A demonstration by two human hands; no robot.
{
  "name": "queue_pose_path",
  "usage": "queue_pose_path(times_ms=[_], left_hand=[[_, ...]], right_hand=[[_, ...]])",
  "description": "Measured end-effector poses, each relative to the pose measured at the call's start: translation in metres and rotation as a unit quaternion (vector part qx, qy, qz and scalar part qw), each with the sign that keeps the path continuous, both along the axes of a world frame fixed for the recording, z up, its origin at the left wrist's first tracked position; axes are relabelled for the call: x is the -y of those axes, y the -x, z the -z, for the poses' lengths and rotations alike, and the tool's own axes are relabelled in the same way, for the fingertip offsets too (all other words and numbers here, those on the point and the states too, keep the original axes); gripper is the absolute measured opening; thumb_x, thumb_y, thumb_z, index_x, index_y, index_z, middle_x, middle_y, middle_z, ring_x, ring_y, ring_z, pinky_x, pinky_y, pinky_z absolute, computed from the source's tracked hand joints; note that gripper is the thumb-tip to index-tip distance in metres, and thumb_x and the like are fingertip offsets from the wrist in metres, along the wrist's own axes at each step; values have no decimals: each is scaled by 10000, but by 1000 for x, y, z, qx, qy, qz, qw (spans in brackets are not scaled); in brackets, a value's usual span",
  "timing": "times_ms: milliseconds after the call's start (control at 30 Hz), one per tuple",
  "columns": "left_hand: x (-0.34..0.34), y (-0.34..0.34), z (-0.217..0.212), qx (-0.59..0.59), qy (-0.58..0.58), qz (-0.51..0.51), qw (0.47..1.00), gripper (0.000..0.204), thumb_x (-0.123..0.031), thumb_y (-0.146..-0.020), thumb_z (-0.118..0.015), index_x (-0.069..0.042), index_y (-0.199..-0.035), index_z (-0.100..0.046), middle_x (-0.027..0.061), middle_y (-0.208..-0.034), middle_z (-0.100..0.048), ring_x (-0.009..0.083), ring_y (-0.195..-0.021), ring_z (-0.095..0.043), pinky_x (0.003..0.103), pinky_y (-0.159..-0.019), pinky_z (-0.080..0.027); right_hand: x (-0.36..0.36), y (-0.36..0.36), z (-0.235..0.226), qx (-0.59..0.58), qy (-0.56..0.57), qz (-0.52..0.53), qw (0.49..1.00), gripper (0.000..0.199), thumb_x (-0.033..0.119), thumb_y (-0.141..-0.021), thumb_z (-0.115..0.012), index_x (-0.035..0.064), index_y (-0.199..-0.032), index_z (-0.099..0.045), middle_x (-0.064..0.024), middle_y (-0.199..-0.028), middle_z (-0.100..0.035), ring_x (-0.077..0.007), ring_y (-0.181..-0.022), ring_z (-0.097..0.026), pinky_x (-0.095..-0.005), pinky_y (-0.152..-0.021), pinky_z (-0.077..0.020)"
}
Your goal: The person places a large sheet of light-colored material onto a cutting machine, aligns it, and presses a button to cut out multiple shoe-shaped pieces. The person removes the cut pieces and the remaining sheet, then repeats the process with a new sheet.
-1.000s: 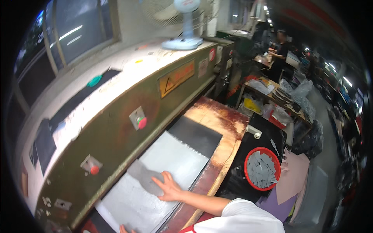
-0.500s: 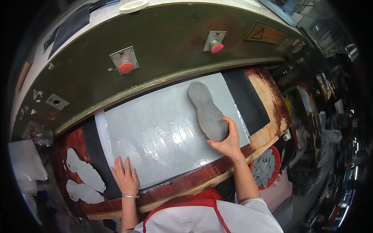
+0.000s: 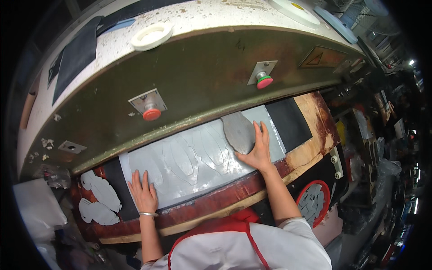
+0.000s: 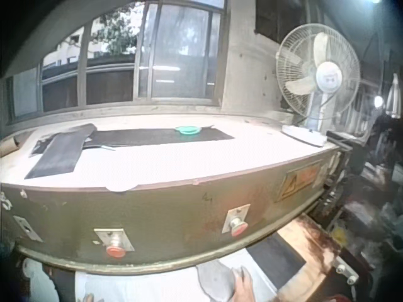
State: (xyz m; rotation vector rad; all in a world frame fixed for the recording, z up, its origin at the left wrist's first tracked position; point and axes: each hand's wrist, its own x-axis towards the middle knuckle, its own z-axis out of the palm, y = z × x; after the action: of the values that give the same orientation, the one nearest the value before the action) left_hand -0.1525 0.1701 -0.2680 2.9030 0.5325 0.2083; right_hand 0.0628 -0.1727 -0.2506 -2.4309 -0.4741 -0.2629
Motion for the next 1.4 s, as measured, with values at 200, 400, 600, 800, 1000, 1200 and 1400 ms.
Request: queue_pose_path(times_ms=[200,400,600,800,1000,1200,1400], left_hand=[[42,-46,-28,67,27,-38,997,464,-103,-844,-597,-55,-1297,-507,199,-1230,-488,379,-1144,-462,486,-999,-348],[95,-67,-28,94,55,67,992,296,-92,-834,-598,-15,-1119,-607,165,-887,-572,336,-809,-531,425,-758,-429],[67,-79,-6,149,112,6,983,169,-21,-839,-565,-14,-979,-661,178,-884,-663,358,-776,-624,425,-706,-492],[56,-86,-2,185,114,17,976,188,-97,-912,-557,-36,-1043,-677,166,-993,-683,326,-900,-645,407,-799,-497],[45,-98,14,148,49,79,985,188,-205,-899,-603,-68,-999,-684,177,-886,-615,341,-819,-563,444,-740,-470],[73,-69,11,163,65,117,978,145,-83,-908,-544,9,-971,-636,187,-846,-509,364,-835,-501,465,-743,-404],[111,-1,1,142,92,116,979,149,-57,-824,-592,-32,-955,-659,157,-832,-514,337,-828,-494,448,-741,-399]], right_hand=[[9,-98,-55,187,-118,78,972,958,375,-813,-674,-100,-1439,-125,-352,-1461,-97,-509,-1329,-172,-556,-1094,-172],[-2,-156,-88,269,-108,84,954,988,420,-845,-628,-106,-1439,-38,-364,-1484,-14,-527,-1373,-72,-574,-1110,-113],[1,-144,-63,177,-59,115,976,972,374,-835,-654,-84,-1447,-54,-352,-1490,-33,-528,-1371,-99,-569,-1111,-151],[6,-55,-39,7,-105,68,992,747,339,-871,-602,-40,-1429,-282,-288,-1168,-529,-449,-1038,-516,-510,-911,-416],[4,-21,16,8,-140,-56,989,386,229,-805,-680,-9,-1097,-597,-170,-993,-590,-342,-1054,-531,-434,-1029,-361],[18,12,23,95,-82,-54,991,342,254,-775,-708,-5,-982,-624,-141,-956,-599,-330,-1008,-546,-447,-1000,-384],[57,55,-12,-85,8,-17,996,186,195,-709,-712,50,-791,-630,-117,-835,-600,-325,-882,-559,-443,-798,-454]])
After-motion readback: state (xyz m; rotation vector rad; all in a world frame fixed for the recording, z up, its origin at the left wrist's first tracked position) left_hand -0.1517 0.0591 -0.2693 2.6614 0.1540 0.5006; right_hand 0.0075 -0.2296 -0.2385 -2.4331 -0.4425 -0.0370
